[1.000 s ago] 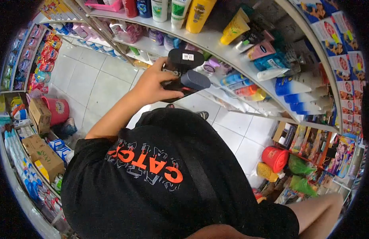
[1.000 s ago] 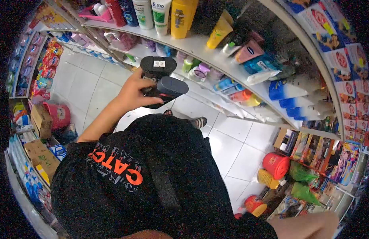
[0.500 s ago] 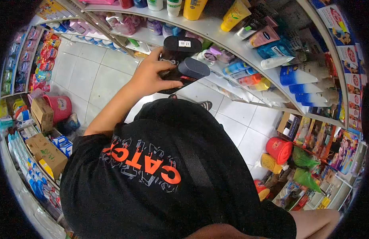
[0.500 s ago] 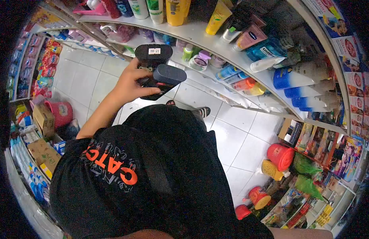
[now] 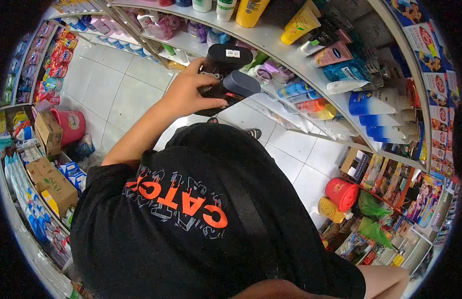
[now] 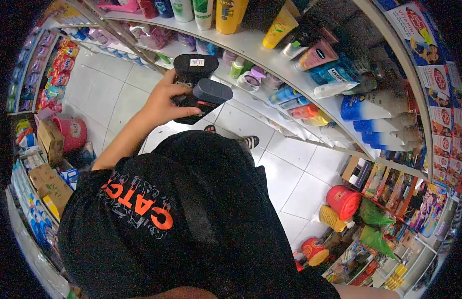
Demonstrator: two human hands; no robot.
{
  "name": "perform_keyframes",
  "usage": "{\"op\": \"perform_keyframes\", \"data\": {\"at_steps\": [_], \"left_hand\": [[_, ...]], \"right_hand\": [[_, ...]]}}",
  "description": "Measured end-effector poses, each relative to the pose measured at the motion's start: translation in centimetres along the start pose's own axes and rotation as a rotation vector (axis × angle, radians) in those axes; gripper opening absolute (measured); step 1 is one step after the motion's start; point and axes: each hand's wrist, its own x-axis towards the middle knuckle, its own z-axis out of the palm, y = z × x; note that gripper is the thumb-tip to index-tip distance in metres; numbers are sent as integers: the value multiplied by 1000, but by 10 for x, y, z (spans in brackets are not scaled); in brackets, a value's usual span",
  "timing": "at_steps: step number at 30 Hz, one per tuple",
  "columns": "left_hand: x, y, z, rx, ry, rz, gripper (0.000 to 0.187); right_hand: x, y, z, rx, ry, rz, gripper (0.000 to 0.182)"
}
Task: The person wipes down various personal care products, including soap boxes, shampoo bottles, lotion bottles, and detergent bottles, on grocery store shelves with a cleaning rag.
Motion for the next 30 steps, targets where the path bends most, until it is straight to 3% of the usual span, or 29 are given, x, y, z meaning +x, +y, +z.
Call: {"op": "perform_keyframes", "data": {"at_steps": [30], "left_hand": [[-10, -1, 3, -84, 46, -108, 45]], "right_hand": [[13, -10, -8, -84, -135, -104, 50]]}}
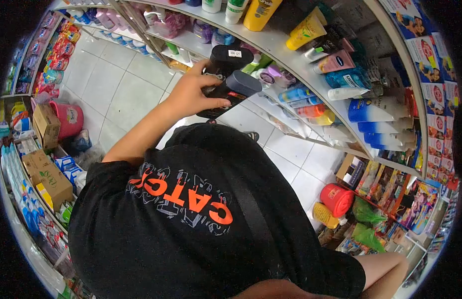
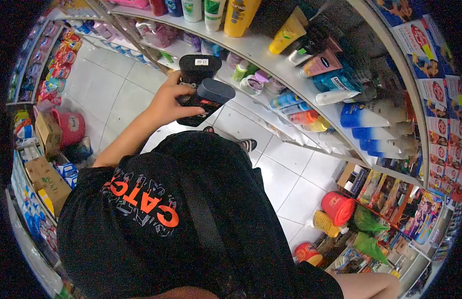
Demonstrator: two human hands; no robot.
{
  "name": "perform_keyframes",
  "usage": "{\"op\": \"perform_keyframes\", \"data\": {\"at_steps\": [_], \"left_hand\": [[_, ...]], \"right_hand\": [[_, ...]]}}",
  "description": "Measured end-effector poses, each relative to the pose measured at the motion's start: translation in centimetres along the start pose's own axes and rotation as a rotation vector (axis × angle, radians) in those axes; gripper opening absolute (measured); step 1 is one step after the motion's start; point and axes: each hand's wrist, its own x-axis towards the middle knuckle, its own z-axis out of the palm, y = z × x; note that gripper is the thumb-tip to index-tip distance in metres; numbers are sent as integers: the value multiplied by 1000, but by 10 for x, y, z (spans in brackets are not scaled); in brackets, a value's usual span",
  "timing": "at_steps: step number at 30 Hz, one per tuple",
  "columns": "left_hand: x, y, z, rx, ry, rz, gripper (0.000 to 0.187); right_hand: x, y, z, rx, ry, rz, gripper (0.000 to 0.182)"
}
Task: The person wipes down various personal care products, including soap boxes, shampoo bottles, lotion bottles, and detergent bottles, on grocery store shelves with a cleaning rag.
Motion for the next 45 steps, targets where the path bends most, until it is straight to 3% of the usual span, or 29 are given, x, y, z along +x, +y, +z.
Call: {"op": "perform_keyframes", "data": {"at_steps": [45], "left_hand": [[-38, -24, -18, 15, 128, -120, 49]], "right_hand": [[33, -43, -57, -285, -363, -391, 55]]}}
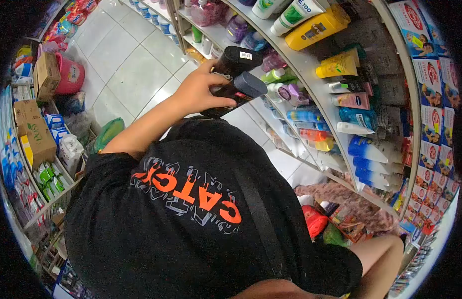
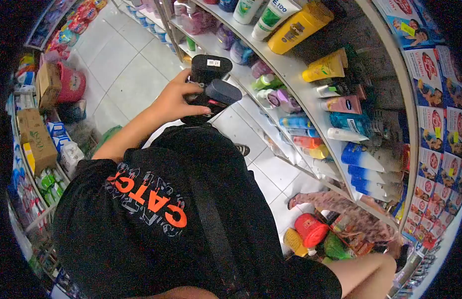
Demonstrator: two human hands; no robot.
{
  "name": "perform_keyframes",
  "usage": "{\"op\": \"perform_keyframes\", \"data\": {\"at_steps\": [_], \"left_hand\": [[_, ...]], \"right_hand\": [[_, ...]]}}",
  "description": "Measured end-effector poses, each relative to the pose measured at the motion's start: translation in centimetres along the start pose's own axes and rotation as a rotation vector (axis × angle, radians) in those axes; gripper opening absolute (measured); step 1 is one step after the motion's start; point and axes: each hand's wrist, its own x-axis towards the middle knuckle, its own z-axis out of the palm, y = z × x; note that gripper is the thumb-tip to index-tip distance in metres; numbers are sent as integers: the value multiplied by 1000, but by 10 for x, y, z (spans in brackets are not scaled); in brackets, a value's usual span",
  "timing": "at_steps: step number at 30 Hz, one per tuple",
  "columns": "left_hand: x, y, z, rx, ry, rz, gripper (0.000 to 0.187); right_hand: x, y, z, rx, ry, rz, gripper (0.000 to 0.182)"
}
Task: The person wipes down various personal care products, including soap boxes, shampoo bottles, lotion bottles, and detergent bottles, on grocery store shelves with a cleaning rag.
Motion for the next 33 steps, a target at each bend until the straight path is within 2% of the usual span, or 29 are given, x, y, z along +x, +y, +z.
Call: {"op": "perform_keyframes", "data": {"at_steps": [2, 4, 6, 8, 10, 12, 14, 17, 18, 21, 23, 25, 27, 31, 32, 33], "left_hand": [[0, -1, 1, -31, 6, 28, 49], [1, -4, 5, -52, 24, 59, 49], [3, 2, 6, -112, 25, 65, 48], [6, 4, 10, -169, 55, 109, 47], [8, 8, 13, -182, 69, 144, 47], [9, 12, 14, -239, 60, 144, 47], [10, 19, 14, -254, 60, 153, 47], [12, 16, 21, -290, 48, 144, 44], [13, 16, 22, -314, 76, 133, 35], [20, 14, 18, -327, 180, 8, 25], [22, 3, 11, -263, 221, -14, 20], [21, -4, 8, -270, 253, -65, 17], [16, -6, 6, -341, 270, -145, 14], [6, -8, 9, -333, 266, -132, 13], [3, -10, 12, -397, 283, -104, 13], [0, -7, 13, -405, 279, -115, 13]], "right_hand": [[-8, -5, -21, -28, 20, -22, 55], [-22, -8, -39, -23, 164, 24, 55], [-40, -1, -35, 35, 447, 198, 55], [-41, 18, -1, 176, 733, 396, 56], [-16, 35, 41, 368, 771, 523, 56], [16, 33, 72, 485, 572, 669, 53], [29, 42, 111, 736, 787, 643, 53], [20, 40, 102, 659, 761, 690, 50], [16, 39, 99, 537, 860, 651, 47], [-10, 57, 80, 368, 1051, 777, 45], [-15, 69, 55, 729, 1401, 718, 43], [-30, 97, 43, 415, 1389, 885, 41], [-32, 113, 28, 171, 1290, 979, 43], [-21, 133, 4, -233, 1027, 1134, 50], [-16, 133, -5, -132, 956, 1219, 50], [-14, 142, -4, -168, 939, 1196, 51]]}}
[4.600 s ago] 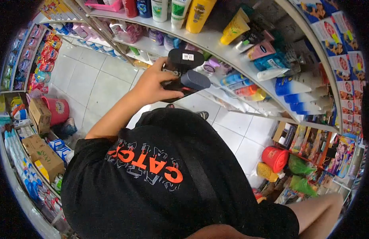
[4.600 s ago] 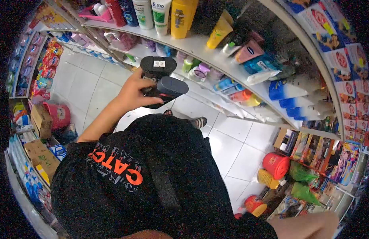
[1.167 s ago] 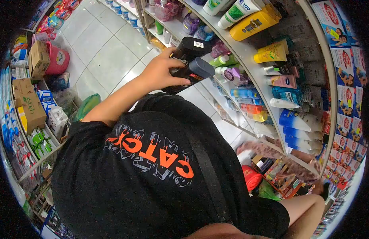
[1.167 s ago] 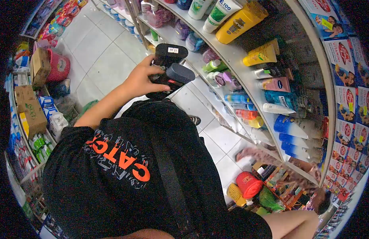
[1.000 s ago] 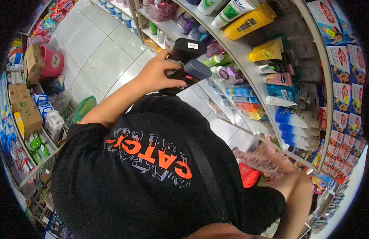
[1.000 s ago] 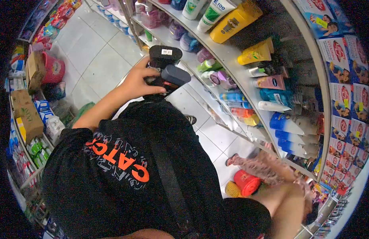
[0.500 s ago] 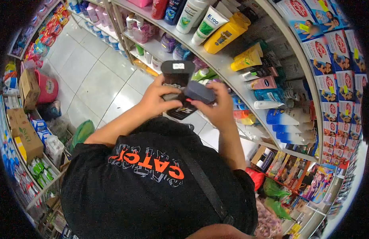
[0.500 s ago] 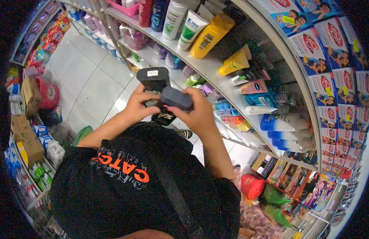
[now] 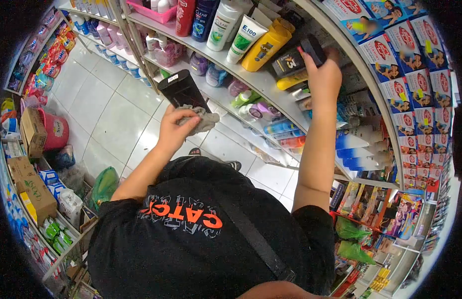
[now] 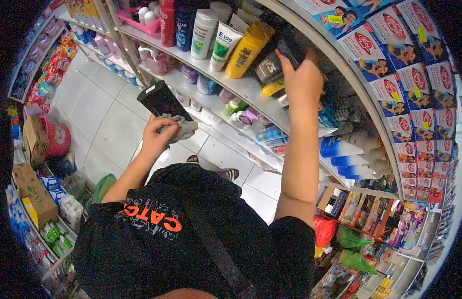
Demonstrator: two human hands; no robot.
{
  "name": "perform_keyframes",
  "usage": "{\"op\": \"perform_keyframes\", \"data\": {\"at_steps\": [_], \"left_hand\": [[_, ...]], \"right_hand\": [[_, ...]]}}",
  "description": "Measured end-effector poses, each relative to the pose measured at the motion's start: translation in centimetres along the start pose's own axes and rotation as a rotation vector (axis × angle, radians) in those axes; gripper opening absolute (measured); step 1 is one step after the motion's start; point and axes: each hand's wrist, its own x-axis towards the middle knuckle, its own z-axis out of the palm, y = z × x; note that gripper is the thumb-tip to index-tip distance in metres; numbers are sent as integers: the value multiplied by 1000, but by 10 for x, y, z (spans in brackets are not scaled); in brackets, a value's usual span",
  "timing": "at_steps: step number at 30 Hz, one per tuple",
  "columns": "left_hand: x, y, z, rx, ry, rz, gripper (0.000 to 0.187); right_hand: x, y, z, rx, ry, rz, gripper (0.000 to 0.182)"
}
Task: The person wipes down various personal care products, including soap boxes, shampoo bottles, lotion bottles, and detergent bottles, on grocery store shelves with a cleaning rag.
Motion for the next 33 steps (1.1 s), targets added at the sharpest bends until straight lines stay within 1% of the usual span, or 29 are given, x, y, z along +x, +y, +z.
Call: {"op": "perform_keyframes", "data": {"at_steps": [2, 3, 6, 7, 8, 10, 11, 12, 14, 15, 17, 18, 19, 20, 21, 22, 24, 25, 26, 27, 28, 29, 30, 31, 32, 33], "left_hand": [[-6, 5, 0, -10, -4, -23, 13], [-10, 2, -2, 32, -25, -53, 13], [-17, 1, -6, -10, -39, -4, 13], [-17, 5, -7, -54, -41, -30, 12], [-18, 8, -11, 19, -67, -58, 13], [-21, 1, -12, 71, -66, 14, 15], [-22, 0, -11, 43, -68, -15, 15], [-22, -1, -11, 27, -86, -51, 14], [-21, 3, -7, 19, -91, -53, 12], [-19, 3, -5, 11, -107, -30, 12], [-16, 1, 0, -3, -138, 13, 11], [-15, 1, 3, -2, -150, 5, 10], [-14, 2, 6, -1, -164, 0, 10], [-12, 2, 10, -1, -183, -3, 10], [-12, 1, 13, -34, -204, -27, 10], [-10, 0, 16, -28, -211, 14, 10], [-9, -3, 22, -35, -233, 7, 10], [-8, -1, 24, -9, -256, -11, 10], [-7, -3, 28, -16, -246, 37, 9], [-7, -2, 30, 31, -274, 23, 9], [-6, 1, 31, 78, -302, 9, 8], [-6, 2, 35, 74, -324, 13, 9], [-5, 3, 40, 71, -346, 17, 9], [-5, 3, 44, 68, -364, 21, 9], [-5, 0, 47, 59, -400, 3, 9], [-5, -6, 50, 52, -431, -18, 9]], "right_hand": [[14, 9, 16, -42, 8, -73, 52], [19, 4, 19, -127, -35, -53, 55], [41, 14, 38, -231, -215, 10, 58], [44, 11, 41, -259, -225, 65, 59], [47, 14, 46, -265, -235, 62, 59], [48, 13, 51, -280, -249, 63, 59], [49, 15, 48, -355, -382, 103, 58], [49, 13, 47, -356, -384, 100, 56], [50, 13, 44, -361, -390, 93, 52], [52, 15, 45, -411, -409, 56, 47], [53, 24, 51, -424, -373, 30, 47], [51, 28, 55, -430, -355, 20, 46], [47, 32, 57, -434, -226, -3, 44], [40, 44, 64, -318, -60, -112, 39], [29, 44, 53, -285, 51, -251, 37], [11, 40, 36, -259, 164, -387, 34], [-33, 23, -9, -83, -157, -171, 32], [-64, 28, -16, 44, -22, -294, 29], [-100, 55, -6, 31, -224, -359, 24], [-131, 60, -11, 19, -588, -247, 22], [-173, 69, -8, 81, -824, -94, 22], [-226, 87, -7, 147, -874, -33, 21], [-295, 117, 14, 185, -886, -23, 22], [-364, 138, 37, 162, -1096, 169, 25], [-375, 127, 10, 137, -1420, -38, 26], [-394, 123, 2, 243, -1286, 182, 25]]}}
